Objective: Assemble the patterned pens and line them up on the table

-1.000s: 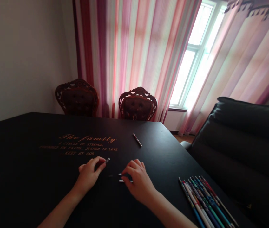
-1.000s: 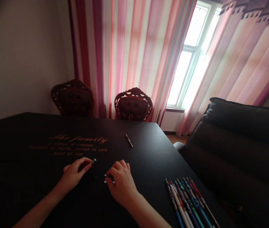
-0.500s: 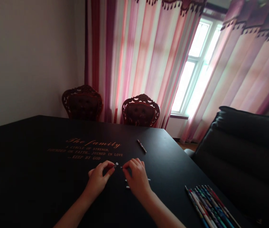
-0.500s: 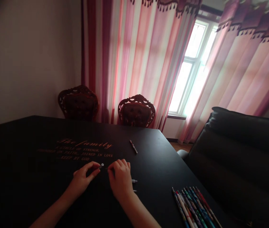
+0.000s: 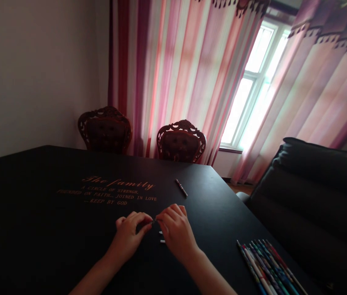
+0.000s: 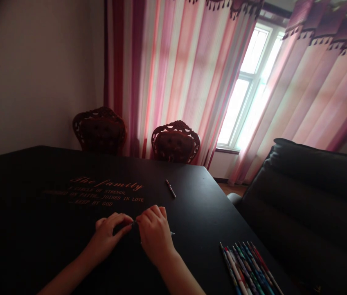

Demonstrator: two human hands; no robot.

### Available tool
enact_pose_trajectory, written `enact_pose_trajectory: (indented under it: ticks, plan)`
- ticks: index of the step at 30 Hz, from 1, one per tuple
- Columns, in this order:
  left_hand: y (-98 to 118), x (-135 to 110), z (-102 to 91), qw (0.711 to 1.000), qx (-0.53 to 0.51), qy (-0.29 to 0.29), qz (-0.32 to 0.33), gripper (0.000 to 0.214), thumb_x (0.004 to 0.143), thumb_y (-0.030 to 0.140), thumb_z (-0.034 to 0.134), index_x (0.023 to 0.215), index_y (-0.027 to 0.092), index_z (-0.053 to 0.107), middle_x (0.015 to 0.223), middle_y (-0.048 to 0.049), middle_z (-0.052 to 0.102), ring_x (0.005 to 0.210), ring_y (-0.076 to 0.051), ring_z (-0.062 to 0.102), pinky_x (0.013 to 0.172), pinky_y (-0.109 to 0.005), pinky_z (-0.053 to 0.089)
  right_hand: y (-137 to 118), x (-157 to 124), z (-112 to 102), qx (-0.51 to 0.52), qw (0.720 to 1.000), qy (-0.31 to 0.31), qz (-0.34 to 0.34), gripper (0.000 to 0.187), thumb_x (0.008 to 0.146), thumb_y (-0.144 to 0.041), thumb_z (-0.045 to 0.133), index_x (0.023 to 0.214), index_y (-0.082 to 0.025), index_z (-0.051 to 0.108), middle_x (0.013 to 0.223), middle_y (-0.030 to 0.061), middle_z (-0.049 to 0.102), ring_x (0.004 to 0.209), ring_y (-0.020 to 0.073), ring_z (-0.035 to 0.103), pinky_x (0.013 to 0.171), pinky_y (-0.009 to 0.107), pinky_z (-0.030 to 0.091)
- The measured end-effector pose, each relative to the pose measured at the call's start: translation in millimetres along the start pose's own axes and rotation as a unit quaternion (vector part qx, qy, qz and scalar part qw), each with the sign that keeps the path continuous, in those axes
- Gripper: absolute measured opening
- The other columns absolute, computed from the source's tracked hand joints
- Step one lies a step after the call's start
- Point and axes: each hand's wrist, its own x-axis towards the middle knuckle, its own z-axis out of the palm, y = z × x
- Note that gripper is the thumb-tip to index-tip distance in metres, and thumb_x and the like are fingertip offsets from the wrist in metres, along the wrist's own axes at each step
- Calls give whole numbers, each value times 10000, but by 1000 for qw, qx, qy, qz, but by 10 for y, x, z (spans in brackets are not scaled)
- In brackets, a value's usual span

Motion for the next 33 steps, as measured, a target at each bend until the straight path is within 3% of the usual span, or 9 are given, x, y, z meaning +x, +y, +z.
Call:
enact_pose_trajectory:
  ticks: [3, 5, 9, 13, 17, 21, 26, 33]
  plan:
    - [-121, 56, 51, 987, -158, -5, -34, 264, 783, 455, 629, 907, 227, 677, 850, -17, 712, 826, -223, 644, 812, -355, 449, 88, -35, -18, 19, 997, 5, 70, 112, 890, -145, 605, 865, -228, 675, 878, 17, 665, 909, 198, 529, 830, 340, 343]
    - [-183, 86, 75, 977, -210, -5, -46, 318, 796, 484, 608, 925, 198, 660, 828, -29, 708, 772, -209, 644, 731, -316, 473, 148, -76, 5, 13, 995, -27, 100, 113, 846, -149, 662, 805, -248, 697, 850, 4, 666, 910, 201, 528, 838, 342, 337]
    - [-214, 93, 72, 988, -153, 14, -33, 271, 778, 464, 642, 906, 229, 681, 869, -16, 723, 866, -221, 657, 813, -319, 476, 199, -144, 106, 12, 987, -97, 127, 77, 780, -205, 748, 752, -271, 719, 818, -13, 676, 910, 204, 534, 852, 354, 320]
    - [-162, 52, 37, 999, -37, 18, -21, 196, 798, 411, 616, 928, 286, 693, 918, 8, 728, 927, -226, 658, 912, -368, 426, 185, -139, 153, 21, 983, -119, 138, 93, 749, -180, 771, 732, -246, 708, 826, -10, 687, 908, 204, 544, 846, 349, 320]
    - [-87, 5, 16, 998, 64, 6, -5, 163, 834, 379, 579, 934, 316, 691, 926, 12, 722, 945, -233, 640, 940, -426, 349, 145, -88, 67, 35, 987, -57, 145, 75, 808, -193, 727, 759, -240, 695, 840, -8, 681, 910, 198, 545, 850, 344, 326]
    - [-15, -27, 16, 996, 89, -21, 7, 165, 850, 390, 563, 936, 326, 687, 943, 8, 718, 968, -247, 619, 928, -447, 315, 72, -46, -45, 44, 992, 20, 120, 71, 845, -174, 689, 809, -235, 681, 858, -4, 665, 910, 192, 534, 838, 339, 342]
    - [21, -36, 32, 995, 88, -43, 18, 154, 848, 385, 569, 925, 322, 687, 939, 13, 713, 972, -249, 608, 922, -444, 313, 2, -63, -42, 33, 997, 20, 68, 101, 864, -150, 655, 806, -231, 675, 840, -1, 653, 893, 192, 522, 820, 346, 347]
    - [-17, -27, 66, 999, 9, -39, 11, 153, 829, 390, 604, 906, 294, 695, 897, 14, 702, 930, -237, 624, 925, -431, 362, -35, -47, -73, 67, 995, 20, 68, 138, 890, -144, 617, 891, -254, 700, 850, -5, 660, 903, 186, 534, 827, 342, 349]
